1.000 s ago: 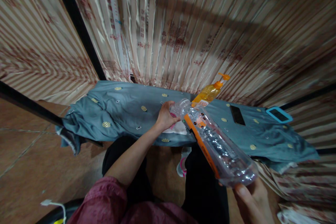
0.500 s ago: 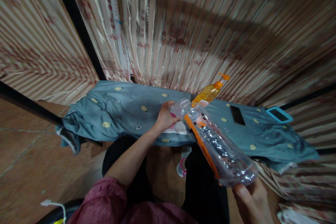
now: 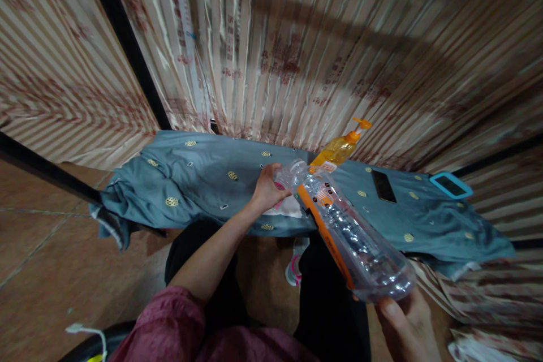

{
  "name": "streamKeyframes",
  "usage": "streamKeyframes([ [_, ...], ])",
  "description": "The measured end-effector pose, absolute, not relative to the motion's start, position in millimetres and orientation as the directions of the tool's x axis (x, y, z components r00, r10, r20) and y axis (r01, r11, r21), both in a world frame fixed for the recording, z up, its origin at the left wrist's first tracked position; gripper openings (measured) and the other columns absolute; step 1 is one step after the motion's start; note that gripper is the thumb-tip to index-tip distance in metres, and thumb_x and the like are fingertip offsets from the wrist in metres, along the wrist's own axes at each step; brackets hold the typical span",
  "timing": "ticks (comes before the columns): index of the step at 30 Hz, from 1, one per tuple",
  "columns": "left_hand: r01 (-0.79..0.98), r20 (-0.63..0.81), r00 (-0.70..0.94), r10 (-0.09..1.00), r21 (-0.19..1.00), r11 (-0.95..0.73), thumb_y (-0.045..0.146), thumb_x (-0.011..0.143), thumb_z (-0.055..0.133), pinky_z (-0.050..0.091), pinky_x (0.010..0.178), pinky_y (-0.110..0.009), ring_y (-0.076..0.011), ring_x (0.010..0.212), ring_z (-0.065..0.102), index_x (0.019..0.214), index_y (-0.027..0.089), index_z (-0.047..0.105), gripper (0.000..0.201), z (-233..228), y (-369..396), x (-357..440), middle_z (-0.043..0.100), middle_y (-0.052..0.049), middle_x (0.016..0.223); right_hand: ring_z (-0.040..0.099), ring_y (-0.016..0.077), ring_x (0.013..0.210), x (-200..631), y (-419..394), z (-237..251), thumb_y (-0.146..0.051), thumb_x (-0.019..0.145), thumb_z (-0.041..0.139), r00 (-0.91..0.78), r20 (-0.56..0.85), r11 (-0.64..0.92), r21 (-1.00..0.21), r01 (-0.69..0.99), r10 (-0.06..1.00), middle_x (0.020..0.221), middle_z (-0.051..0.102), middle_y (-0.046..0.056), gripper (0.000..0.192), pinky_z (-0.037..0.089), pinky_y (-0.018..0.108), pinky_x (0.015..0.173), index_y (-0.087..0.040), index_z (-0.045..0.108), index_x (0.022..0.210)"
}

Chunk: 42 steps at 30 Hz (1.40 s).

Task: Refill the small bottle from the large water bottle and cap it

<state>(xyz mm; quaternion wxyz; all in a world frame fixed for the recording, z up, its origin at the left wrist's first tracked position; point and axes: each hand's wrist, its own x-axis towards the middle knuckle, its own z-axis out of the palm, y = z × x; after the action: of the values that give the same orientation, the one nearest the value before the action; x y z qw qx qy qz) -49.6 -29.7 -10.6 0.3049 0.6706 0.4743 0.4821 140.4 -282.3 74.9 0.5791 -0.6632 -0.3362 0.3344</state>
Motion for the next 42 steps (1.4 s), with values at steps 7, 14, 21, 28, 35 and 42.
streamKeyframes([
  [7,0.337,0.384,0.065,0.921,0.86,-0.383,0.033,0.058,0.097,0.054,0.108,-0.052,-0.0348,0.117,0.069,0.112,0.02,0.062,0.066,-14,-28,-48,0.07,-0.011,0.118,0.068,0.0251,0.112,147,-285,69,-0.062,0.069,0.085,0.542,-0.063,-0.113,-0.992,0.06,0.838,0.118,0.077,0.005,0.068,0.049,0.03,0.097,-0.024,0.066,0.122],
  [14,0.332,0.382,0.075,0.921,0.861,-0.385,0.03,0.059,0.096,0.054,0.106,-0.051,-0.034,0.116,0.068,0.112,0.02,0.063,0.064,-14,-28,-49,0.071,-0.01,0.118,0.078,0.0239,0.095,188,-285,39,-0.054,0.065,0.089,0.463,0.008,-0.053,-0.992,0.119,0.887,0.106,0.082,0.008,0.058,0.058,0.025,0.082,-0.022,0.072,0.111],
  [21,0.332,0.381,0.061,0.922,0.864,-0.379,0.028,0.058,0.096,0.054,0.107,-0.051,-0.0338,0.118,0.068,0.113,0.019,0.063,0.065,-16,-28,-48,0.071,-0.011,0.119,0.077,0.0234,0.097,176,-285,46,-0.057,0.069,0.086,0.465,0.012,-0.051,-0.991,0.123,0.885,0.108,0.082,0.008,0.058,0.058,0.024,0.084,-0.022,0.072,0.113],
  [28,0.339,0.395,0.062,0.916,0.855,-0.392,0.03,0.057,0.096,0.055,0.106,-0.051,-0.0341,0.116,0.069,0.112,0.02,0.063,0.065,-17,-26,-48,0.071,-0.009,0.117,0.073,0.0202,0.098,157,-284,58,-0.06,0.068,0.086,0.54,0.001,-0.057,-0.994,0.09,0.841,0.105,0.081,0.004,0.062,0.053,0.024,0.086,-0.024,0.07,0.116],
  [35,0.331,0.407,0.061,0.911,0.853,-0.403,0.031,0.058,0.097,0.054,0.107,-0.051,-0.0335,0.118,0.068,0.114,0.021,0.063,0.066,-19,-26,-48,0.071,-0.01,0.12,0.07,0.023,0.104,151,-285,63,-0.062,0.073,0.083,0.524,-0.031,-0.085,-0.993,0.08,0.851,0.111,0.079,0.005,0.063,0.05,0.028,0.091,-0.025,0.068,0.122],
  [42,0.333,0.407,0.065,0.911,0.852,-0.404,0.032,0.059,0.097,0.054,0.107,-0.051,-0.034,0.117,0.069,0.114,0.02,0.063,0.066,-18,-27,-48,0.071,-0.011,0.119,0.07,0.0221,0.108,145,-284,70,-0.065,0.07,0.084,0.543,-0.026,-0.089,-0.992,0.089,0.839,0.115,0.078,0.004,0.065,0.049,0.026,0.095,-0.025,0.067,0.118],
])
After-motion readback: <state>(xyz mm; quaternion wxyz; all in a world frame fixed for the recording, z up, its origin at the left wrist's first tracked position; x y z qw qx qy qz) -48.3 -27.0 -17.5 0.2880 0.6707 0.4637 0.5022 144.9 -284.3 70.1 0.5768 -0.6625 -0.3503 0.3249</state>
